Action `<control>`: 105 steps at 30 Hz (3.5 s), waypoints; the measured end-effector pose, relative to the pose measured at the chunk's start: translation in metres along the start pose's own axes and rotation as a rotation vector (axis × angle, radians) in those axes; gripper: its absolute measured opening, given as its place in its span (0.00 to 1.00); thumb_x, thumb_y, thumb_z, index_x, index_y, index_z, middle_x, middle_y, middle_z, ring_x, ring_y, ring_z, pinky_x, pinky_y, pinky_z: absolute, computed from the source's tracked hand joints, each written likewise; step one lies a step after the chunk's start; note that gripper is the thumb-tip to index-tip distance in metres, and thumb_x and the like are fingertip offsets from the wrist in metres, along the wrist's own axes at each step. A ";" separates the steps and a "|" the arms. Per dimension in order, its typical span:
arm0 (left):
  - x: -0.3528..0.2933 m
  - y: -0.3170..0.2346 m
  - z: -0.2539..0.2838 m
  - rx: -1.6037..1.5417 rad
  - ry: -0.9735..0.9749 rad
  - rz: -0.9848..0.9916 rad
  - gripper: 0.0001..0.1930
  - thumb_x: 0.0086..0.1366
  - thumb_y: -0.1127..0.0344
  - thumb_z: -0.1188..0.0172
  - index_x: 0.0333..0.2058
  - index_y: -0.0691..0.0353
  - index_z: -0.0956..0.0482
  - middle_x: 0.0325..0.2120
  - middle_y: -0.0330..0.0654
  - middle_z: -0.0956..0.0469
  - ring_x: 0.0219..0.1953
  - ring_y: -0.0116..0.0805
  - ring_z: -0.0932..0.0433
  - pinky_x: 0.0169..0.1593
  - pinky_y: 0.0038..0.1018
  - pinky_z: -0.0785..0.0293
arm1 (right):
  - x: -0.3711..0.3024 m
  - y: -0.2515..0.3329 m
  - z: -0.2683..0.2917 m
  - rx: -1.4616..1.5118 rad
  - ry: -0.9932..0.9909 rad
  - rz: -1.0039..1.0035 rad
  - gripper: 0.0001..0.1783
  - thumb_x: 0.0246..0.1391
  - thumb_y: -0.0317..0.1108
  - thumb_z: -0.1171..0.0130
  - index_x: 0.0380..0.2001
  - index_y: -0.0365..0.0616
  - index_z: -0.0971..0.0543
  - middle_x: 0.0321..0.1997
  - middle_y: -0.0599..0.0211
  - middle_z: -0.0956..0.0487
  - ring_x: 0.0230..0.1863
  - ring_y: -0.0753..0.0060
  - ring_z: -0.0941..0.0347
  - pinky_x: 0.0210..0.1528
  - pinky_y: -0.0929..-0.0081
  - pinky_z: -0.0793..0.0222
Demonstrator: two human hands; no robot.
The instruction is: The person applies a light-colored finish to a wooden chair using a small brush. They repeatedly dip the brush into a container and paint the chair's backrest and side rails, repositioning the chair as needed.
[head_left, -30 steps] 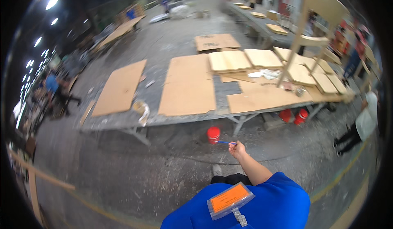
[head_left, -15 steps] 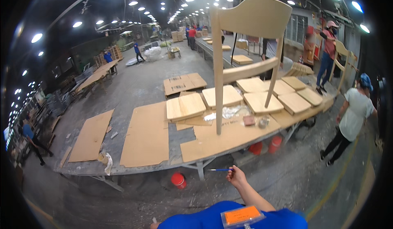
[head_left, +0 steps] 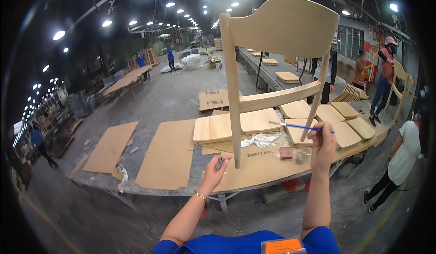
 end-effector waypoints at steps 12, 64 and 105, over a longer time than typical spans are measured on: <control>0.116 -0.120 0.038 -0.168 -0.062 -0.262 0.21 0.77 0.62 0.44 0.63 0.64 0.25 0.60 0.45 0.24 0.64 0.36 0.27 0.68 0.34 0.34 | 0.053 0.103 -0.141 -0.379 0.262 0.783 0.14 0.74 0.31 0.52 0.43 0.33 0.19 0.37 0.58 0.16 0.42 0.69 0.24 0.50 0.72 0.30; 0.116 -0.124 0.014 -0.205 -0.152 -0.178 0.38 0.73 0.46 0.38 0.70 0.67 0.37 0.56 0.45 0.22 0.58 0.29 0.25 0.62 0.29 0.29 | 0.137 0.073 -0.216 -0.150 0.485 1.394 0.05 0.65 0.34 0.38 0.38 0.44 0.22 0.31 0.61 0.13 0.33 0.68 0.22 0.54 0.56 0.35; 0.086 -0.135 0.037 -0.112 -0.273 -0.214 0.38 0.72 0.46 0.38 0.70 0.67 0.36 0.53 0.46 0.20 0.54 0.30 0.23 0.58 0.29 0.26 | 0.126 0.073 -0.230 -0.041 0.498 1.350 0.07 0.65 0.35 0.37 0.38 0.44 0.21 0.30 0.60 0.14 0.34 0.67 0.24 0.53 0.55 0.36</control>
Point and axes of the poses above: each hand's wrist, its own x-axis towards the middle knuckle, its own z-axis out of the back of the hand, y = z × x, the point moved 9 cm from there along x, towards the middle knuckle
